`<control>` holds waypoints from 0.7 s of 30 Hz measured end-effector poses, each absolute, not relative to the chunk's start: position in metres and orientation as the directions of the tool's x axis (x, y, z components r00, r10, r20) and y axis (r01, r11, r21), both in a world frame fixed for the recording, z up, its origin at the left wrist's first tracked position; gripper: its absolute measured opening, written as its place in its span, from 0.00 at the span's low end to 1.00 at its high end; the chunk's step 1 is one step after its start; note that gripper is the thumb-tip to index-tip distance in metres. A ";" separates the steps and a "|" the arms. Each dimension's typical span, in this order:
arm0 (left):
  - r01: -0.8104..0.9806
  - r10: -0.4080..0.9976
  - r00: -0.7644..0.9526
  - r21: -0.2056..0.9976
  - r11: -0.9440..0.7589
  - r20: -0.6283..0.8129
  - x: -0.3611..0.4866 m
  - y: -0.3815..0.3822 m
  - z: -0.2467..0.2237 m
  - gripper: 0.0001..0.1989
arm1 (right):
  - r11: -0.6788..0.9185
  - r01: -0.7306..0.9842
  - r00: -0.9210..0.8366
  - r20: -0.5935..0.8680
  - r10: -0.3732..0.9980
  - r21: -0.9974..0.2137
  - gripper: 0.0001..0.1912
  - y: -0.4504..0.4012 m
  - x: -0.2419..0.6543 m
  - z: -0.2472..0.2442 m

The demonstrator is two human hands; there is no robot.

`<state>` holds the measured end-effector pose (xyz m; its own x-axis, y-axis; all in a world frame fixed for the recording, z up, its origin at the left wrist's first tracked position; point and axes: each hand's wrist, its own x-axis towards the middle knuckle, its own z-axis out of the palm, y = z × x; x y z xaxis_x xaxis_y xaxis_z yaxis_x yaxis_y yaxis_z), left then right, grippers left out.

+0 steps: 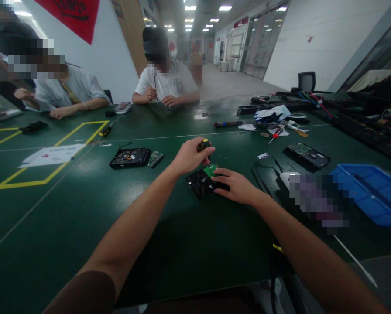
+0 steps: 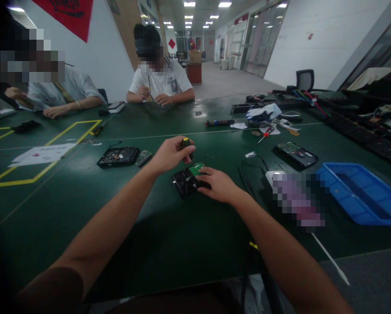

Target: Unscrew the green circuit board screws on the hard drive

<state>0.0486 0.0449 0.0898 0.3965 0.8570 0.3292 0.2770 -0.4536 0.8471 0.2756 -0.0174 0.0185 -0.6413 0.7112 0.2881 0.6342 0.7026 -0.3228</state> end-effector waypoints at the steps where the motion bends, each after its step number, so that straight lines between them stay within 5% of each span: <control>1: 0.282 0.855 0.400 0.843 -0.458 0.331 0.049 0.045 0.089 0.11 | 0.701 0.636 -0.641 0.285 0.713 -0.323 0.21 -0.018 0.275 0.019; 21: 0.303 0.857 0.398 0.835 -0.459 0.327 0.049 0.045 0.088 0.11 | 0.704 0.629 -0.648 0.278 0.709 -0.328 0.22 -0.017 0.276 0.019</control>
